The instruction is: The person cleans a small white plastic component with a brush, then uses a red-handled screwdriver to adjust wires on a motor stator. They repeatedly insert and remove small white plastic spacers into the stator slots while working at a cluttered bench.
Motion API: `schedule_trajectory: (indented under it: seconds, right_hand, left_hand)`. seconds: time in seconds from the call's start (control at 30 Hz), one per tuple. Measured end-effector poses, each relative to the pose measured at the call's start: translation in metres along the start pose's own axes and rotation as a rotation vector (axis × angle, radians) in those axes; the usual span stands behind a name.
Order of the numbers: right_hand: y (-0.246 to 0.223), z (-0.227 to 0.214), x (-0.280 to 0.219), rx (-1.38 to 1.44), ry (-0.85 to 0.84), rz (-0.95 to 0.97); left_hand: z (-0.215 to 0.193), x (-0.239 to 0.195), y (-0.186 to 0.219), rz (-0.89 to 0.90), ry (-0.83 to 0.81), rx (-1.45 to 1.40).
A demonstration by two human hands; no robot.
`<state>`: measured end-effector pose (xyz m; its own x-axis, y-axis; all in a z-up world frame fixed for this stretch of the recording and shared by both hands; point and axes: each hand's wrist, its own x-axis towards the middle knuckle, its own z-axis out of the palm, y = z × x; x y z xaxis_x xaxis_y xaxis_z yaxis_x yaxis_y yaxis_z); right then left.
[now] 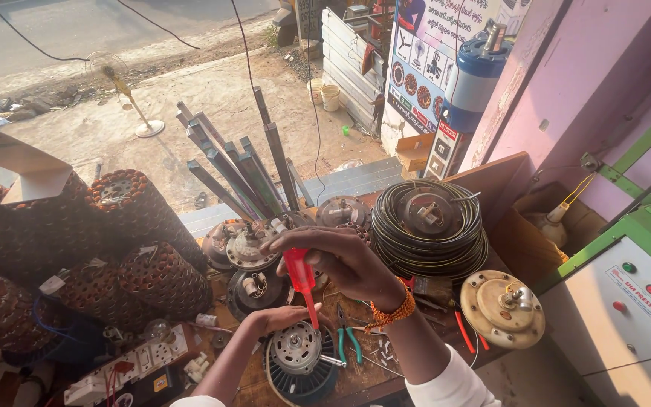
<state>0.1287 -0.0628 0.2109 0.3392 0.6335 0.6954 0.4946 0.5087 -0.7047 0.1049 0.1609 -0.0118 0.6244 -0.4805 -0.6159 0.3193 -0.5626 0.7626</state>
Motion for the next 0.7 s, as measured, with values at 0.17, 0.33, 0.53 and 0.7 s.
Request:
schedule_trajectory:
  seconds: [0.17,0.33,0.53,0.7]
  right_hand:
    - [-0.010,0.015,0.006,-0.414,0.150,-0.175]
    - [-0.029,0.005,0.004,-0.144,-0.114,-0.046]
    - [-0.029,0.011,0.006,-0.135,-0.074,-0.168]
    - [-0.028,0.003,0.005,-0.199,0.014,-0.182]
  left_hand:
    - [-0.001,0.008,-0.009,0.041,-0.028,0.038]
    - [-0.003,0.007,-0.011,0.214,-0.065,0.012]
    - [0.000,0.000,-0.001,0.045,-0.029,0.038]
    - [0.003,-0.003,0.005,0.086,-0.045,0.057]
